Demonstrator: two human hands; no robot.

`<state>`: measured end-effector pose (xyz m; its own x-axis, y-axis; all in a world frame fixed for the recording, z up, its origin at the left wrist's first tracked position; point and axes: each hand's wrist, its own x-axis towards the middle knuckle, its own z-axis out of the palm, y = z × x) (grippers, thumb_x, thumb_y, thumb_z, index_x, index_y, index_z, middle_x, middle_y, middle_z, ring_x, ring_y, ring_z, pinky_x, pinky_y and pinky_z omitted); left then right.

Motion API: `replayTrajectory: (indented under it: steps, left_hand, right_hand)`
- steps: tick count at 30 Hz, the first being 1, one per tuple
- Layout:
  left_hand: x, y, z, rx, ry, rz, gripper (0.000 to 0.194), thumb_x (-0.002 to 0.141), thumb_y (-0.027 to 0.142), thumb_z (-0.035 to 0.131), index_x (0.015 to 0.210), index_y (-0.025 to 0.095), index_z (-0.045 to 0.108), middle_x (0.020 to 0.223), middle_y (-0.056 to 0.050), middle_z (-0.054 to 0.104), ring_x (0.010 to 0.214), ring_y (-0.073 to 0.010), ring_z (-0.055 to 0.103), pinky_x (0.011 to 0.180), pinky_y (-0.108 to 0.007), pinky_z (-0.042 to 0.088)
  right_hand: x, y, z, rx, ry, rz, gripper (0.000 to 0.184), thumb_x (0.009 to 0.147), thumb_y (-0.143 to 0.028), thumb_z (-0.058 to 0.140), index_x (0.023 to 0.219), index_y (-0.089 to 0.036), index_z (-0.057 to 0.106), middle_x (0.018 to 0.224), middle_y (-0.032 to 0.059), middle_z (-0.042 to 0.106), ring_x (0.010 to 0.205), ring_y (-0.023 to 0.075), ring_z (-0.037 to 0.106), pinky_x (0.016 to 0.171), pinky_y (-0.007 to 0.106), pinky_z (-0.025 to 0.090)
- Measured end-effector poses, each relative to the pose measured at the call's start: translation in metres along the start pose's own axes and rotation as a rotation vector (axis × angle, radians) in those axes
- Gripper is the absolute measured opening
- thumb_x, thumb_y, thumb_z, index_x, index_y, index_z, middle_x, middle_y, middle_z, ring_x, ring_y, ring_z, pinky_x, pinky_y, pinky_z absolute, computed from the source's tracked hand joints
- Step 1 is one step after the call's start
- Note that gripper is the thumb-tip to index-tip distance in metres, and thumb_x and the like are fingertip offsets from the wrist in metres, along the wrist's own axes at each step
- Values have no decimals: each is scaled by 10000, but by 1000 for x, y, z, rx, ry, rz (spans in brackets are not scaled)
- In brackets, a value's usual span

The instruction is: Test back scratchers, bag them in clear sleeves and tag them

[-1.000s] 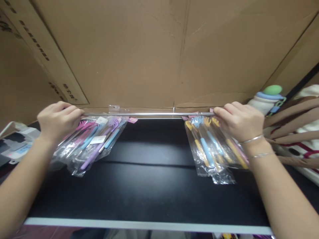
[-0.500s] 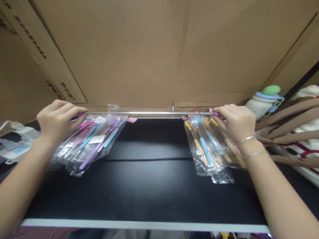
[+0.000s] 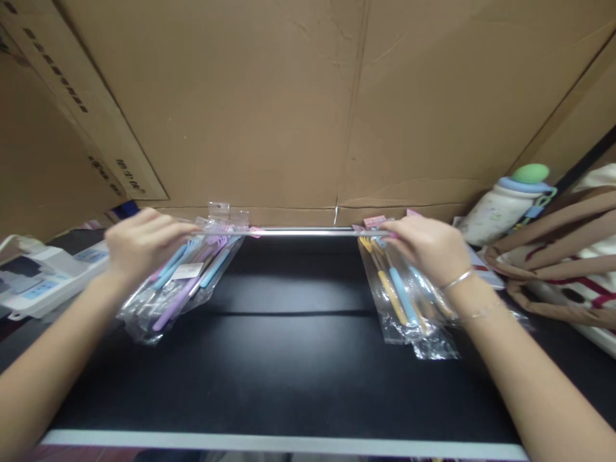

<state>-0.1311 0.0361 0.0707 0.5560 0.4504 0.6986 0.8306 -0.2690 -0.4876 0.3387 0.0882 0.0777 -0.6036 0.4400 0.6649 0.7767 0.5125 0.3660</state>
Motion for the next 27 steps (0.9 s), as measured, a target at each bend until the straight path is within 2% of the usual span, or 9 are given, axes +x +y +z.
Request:
replayTrajectory:
  steps: [3,6,16,22,27]
  left_hand:
    - [10,35,-2,-67,9,91,153,919,312,526,895,250,664,657,25,631,668,-133,533,520,-256,308]
    - [16,62,-2,-105,25,111,191,933,298,505,861,230,668,628,22,620,639,-126,540,523,-253,302]
    - [17,82,-5,-199,-31,80,223,948,300,470,834,195,630,655,13,610,659,-133,515,548,-260,308]
    - [18,116,-10,-289,-85,93,217,951,307,463,848,193,616,652,10,594,660,-145,501,538,-275,276]
    - [15,140,-11,-360,-112,81,217,950,316,463,827,200,600,627,17,562,644,-149,495,522,-291,250]
  right_hand:
    - [8,-40,0,-7,8,-157,265,927,-386,482,963,-194,660,803,27,712,697,125,620,581,229,355]
    - [10,-68,2,-7,32,-186,251,938,-365,468,930,-197,654,731,-1,692,632,110,607,546,232,321]
    - [9,-87,-5,-22,6,-202,315,974,-354,389,883,-187,640,661,-6,646,592,102,585,508,259,266]
    - [7,-121,-2,47,-75,-204,367,990,-358,326,861,-185,623,630,-6,607,566,104,555,495,276,244]
    - [1,-151,3,139,-155,-176,332,976,-351,366,803,-183,594,615,-1,579,548,118,532,486,290,231]
